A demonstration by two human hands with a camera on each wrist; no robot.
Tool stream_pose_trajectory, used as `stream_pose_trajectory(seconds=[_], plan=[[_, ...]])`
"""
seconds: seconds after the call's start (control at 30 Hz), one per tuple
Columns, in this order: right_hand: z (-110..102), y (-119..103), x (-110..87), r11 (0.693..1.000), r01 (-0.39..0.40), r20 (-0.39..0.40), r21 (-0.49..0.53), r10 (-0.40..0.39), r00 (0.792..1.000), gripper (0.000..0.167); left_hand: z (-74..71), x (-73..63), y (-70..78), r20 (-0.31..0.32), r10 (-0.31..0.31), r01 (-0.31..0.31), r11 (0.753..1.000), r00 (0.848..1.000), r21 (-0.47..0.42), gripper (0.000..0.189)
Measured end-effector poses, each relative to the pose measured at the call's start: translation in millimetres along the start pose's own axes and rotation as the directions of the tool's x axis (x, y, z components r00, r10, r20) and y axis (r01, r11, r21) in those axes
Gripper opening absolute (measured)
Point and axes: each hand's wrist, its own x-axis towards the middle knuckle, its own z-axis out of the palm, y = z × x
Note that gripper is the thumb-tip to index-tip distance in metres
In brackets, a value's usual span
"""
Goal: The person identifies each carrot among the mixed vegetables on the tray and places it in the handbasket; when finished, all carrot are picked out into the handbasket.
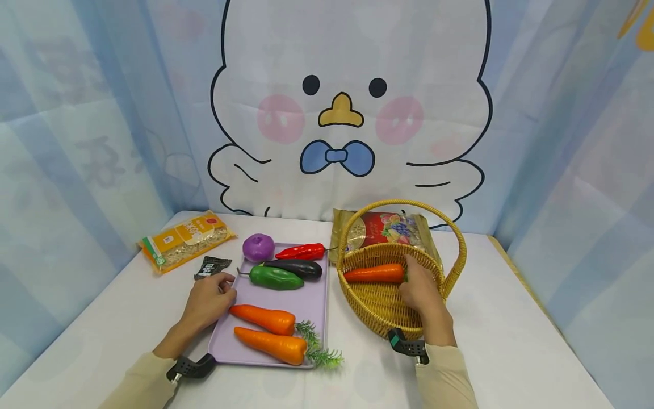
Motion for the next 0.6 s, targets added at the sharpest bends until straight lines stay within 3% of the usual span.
stream_pose_trajectory(seconds=[0.27, 0.6], plan=[[0.6, 0.7, -0.7, 0.991, -0.122, -0.04, -0.06, 0.12, 0.992, 0.059, 0.7, 1.4, 0.2, -0.006, 0.008, -0.008, 1.0, 1.0, -0.001, 0.03], [3.4, 0.4, 0.2, 0.992, -0.109, -0.083, -0.069, 0.103, 0.991, 0.035, 0.2, -1.5, 0.9, -0.014, 0.001, -0.001, 1.0, 1.0, -0.004, 0.029]])
